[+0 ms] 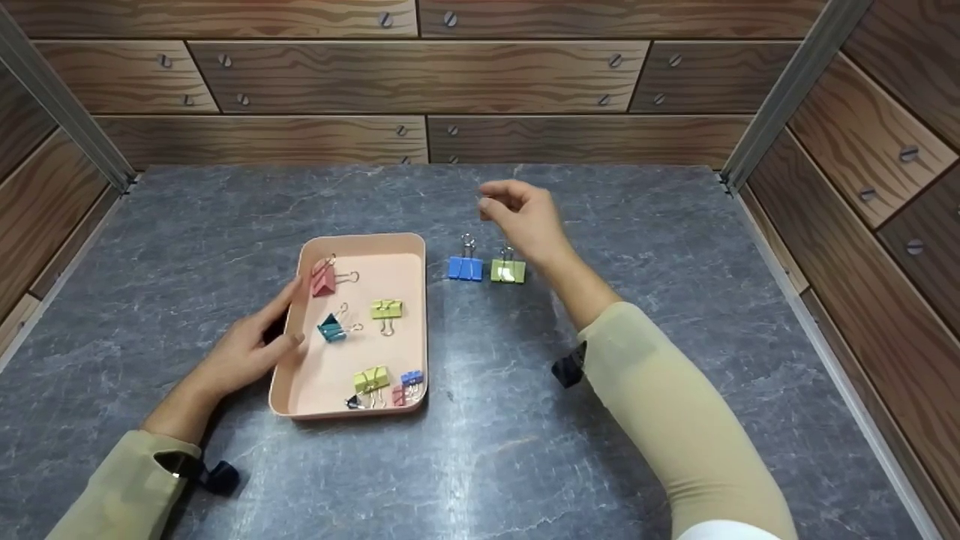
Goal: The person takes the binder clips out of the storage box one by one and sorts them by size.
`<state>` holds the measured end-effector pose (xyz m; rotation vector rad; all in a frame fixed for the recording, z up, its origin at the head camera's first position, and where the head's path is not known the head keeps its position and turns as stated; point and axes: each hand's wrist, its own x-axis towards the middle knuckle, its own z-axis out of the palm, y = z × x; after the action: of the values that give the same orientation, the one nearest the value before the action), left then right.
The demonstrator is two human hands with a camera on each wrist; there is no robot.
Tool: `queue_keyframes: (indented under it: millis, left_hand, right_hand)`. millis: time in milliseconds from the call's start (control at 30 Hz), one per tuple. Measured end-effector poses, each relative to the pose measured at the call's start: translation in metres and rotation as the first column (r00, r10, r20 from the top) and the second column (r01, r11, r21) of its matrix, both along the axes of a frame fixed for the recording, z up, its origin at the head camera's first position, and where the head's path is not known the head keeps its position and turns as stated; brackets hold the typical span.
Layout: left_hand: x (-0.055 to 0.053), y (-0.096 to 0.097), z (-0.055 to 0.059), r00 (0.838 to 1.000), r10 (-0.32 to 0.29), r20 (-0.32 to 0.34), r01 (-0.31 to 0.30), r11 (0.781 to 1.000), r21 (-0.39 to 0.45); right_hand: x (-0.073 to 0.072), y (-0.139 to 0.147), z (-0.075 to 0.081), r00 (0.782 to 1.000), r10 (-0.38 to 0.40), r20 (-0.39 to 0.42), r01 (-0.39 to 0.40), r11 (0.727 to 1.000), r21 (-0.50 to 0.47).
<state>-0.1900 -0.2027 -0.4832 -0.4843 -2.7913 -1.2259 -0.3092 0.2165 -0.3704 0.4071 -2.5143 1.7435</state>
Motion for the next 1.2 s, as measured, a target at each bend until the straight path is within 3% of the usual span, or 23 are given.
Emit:
queue_keyframes:
  millis: [567,1000,1200]
  left_hand:
    - [-0.001,0.000,0.000,1.000,0.006,-0.018,-0.006,1.000,0.000]
    - [0.000,0.000,0.000,1.000,0.004,-0.017,-0.004,1.000,-0.013]
    - [-0.001,0.000,0.000,1.000,0.002,-0.017,-0.002,1.000,0.003]
  right_hand:
    - [0.011,-0.084,0.007,0.989,0.145,-0.033,-0.149,0.977,-0.151]
    - [0.019,-0.141,-0.011,0.972,0.222,0.071,-0.204,0.957,-0.207]
    - [0.018,-0.158,-0.025,0.961,0.256,0.102,-0.235,0.955,-0.183]
